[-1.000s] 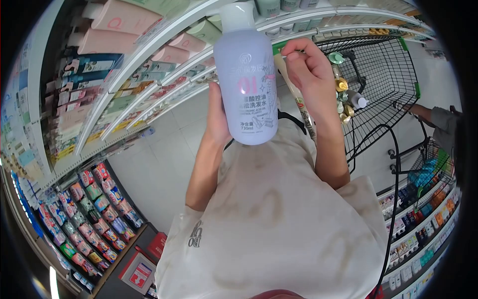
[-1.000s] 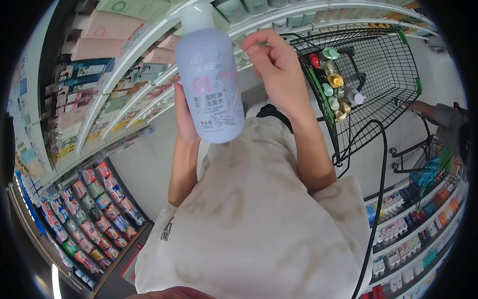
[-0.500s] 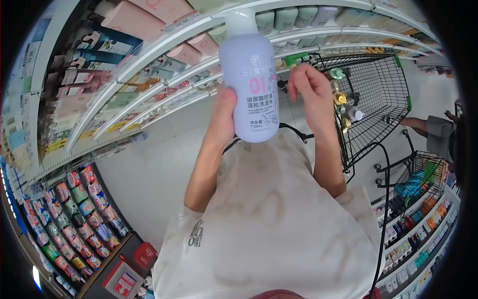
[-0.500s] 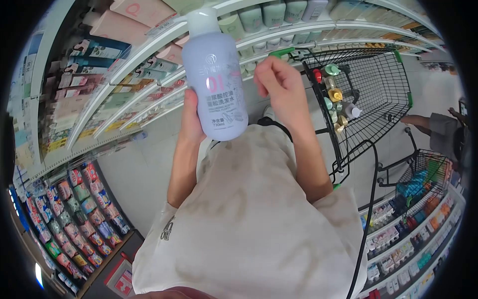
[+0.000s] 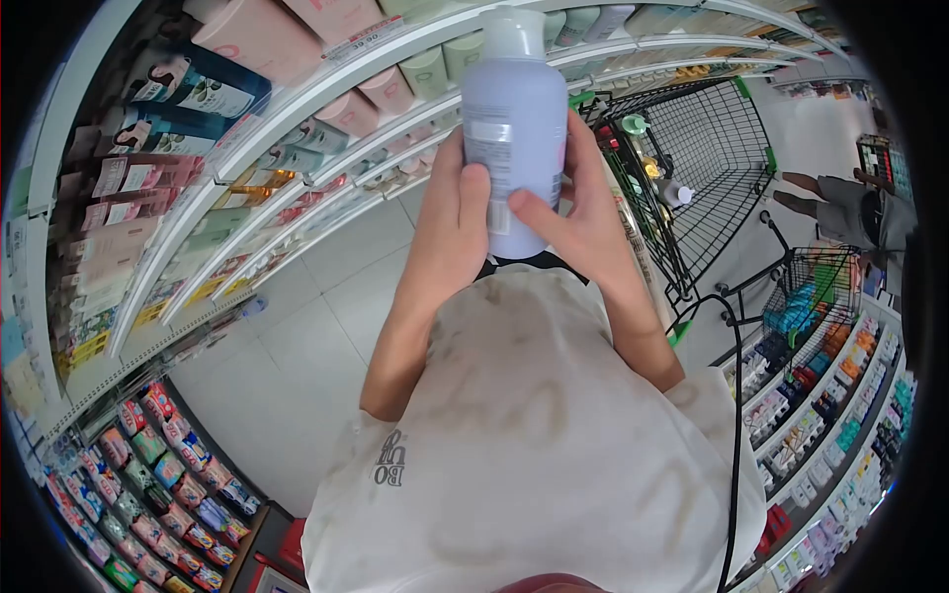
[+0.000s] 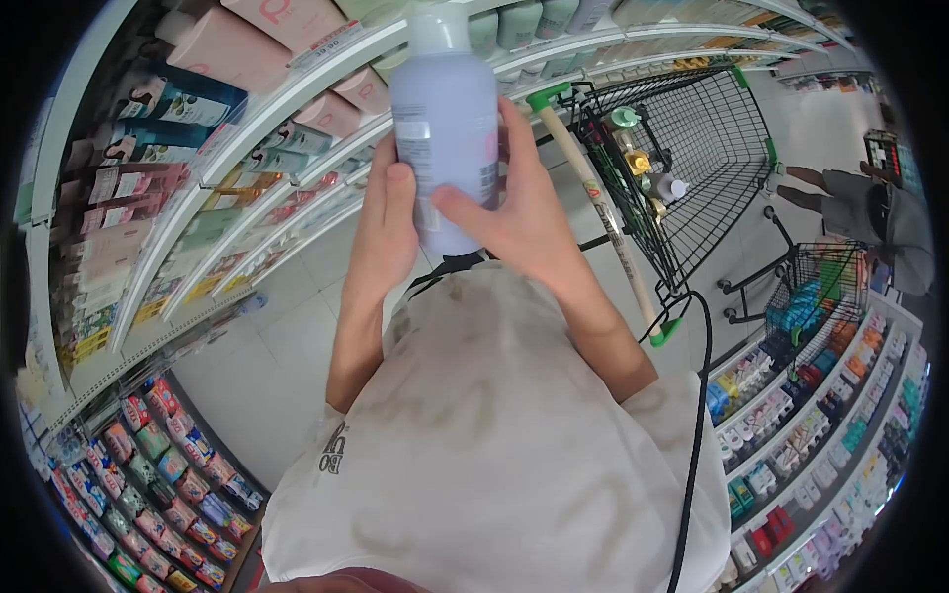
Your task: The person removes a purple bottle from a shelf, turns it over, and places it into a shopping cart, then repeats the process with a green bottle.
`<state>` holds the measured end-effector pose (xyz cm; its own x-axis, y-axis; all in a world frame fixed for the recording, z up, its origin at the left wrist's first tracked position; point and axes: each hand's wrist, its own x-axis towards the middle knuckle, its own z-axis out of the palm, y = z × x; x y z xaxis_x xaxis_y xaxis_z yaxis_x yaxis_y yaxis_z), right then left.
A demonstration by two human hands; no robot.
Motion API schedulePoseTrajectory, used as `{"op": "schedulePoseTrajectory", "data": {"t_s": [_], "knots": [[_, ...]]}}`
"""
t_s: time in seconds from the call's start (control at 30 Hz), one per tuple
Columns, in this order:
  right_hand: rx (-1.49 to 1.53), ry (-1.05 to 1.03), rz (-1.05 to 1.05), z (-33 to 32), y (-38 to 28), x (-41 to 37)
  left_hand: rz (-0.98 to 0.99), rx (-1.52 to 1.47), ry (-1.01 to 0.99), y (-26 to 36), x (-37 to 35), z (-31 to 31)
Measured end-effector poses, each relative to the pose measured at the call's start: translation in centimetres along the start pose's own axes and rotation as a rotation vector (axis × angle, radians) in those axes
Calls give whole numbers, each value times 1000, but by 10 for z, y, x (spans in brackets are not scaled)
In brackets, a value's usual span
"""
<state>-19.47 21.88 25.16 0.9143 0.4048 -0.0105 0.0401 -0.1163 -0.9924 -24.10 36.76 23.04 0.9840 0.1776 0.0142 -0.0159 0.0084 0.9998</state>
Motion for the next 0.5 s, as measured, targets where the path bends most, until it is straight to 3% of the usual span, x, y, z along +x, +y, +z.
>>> {"op": "schedulePoseTrajectory", "data": {"t_s": [0.13,0.23,0.3,0.5], "knots": [[352,46,76,4,9,-2,118,194,-55,10,-7,-17],[561,12,81,5,18,-5,20,165,-138,26,-13,-26],[626,45,86,11,18,-9,91,151,-152,29,-17,-32],[1064,-187,68,11,32,-14,225,14,-143,35,-26,-54]]}}
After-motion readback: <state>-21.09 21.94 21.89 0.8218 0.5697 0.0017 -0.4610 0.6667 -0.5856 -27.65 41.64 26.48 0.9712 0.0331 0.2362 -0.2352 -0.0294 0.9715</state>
